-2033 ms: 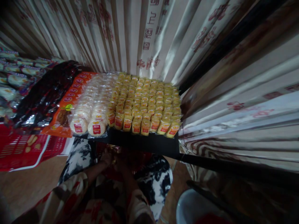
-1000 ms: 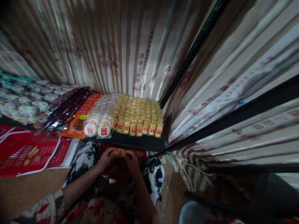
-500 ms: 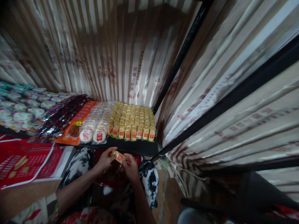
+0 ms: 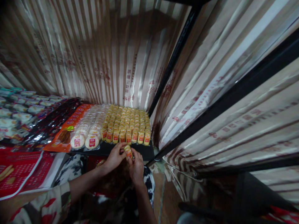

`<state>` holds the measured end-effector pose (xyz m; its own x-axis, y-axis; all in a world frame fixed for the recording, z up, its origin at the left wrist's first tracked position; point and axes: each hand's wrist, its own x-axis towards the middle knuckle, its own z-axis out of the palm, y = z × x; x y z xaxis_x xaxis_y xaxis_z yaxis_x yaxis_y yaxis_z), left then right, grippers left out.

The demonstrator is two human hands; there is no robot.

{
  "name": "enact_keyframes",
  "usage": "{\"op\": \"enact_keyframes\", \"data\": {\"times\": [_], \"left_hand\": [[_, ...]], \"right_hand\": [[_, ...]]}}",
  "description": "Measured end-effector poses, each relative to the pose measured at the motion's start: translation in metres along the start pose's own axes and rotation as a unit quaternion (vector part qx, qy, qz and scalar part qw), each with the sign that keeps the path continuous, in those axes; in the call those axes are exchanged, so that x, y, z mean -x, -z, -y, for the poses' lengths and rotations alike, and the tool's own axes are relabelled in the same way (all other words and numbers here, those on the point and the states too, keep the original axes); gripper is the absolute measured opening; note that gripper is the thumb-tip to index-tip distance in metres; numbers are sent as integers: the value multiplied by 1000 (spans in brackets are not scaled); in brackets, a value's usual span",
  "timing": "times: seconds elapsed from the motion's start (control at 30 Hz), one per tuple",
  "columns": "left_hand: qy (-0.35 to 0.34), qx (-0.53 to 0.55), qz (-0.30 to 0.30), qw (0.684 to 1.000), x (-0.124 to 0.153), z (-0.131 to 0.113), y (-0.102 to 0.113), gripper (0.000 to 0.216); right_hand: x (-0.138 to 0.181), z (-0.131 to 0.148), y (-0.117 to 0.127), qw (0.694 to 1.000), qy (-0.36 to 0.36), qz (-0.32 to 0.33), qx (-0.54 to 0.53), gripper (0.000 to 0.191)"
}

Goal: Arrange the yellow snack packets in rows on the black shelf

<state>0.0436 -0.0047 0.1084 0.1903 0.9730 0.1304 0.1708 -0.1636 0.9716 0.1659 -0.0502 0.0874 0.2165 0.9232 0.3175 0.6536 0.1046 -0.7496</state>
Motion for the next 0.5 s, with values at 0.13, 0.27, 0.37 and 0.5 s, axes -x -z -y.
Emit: {"op": "enact_keyframes", "data": {"times": [0.13, 0.27, 0.37, 0.5], "left_hand": [[-38, -49, -37, 997, -6, -4, -17, 32], [-43, -101, -41, 993, -4, -5, -29, 43], [-49, -124, -19, 991, -5, -1, -35, 47], [-31, -130, 8, 991, -10, 6, -41, 49]], "right_hand": [[-16, -13, 0, 997, -52, -26, -53, 37], [-33, -26, -4, 990, -101, -60, -79, 42], [-44, -33, -8, 986, -117, -84, -84, 44], [-53, -38, -18, 982, -125, -110, -85, 42]]}}
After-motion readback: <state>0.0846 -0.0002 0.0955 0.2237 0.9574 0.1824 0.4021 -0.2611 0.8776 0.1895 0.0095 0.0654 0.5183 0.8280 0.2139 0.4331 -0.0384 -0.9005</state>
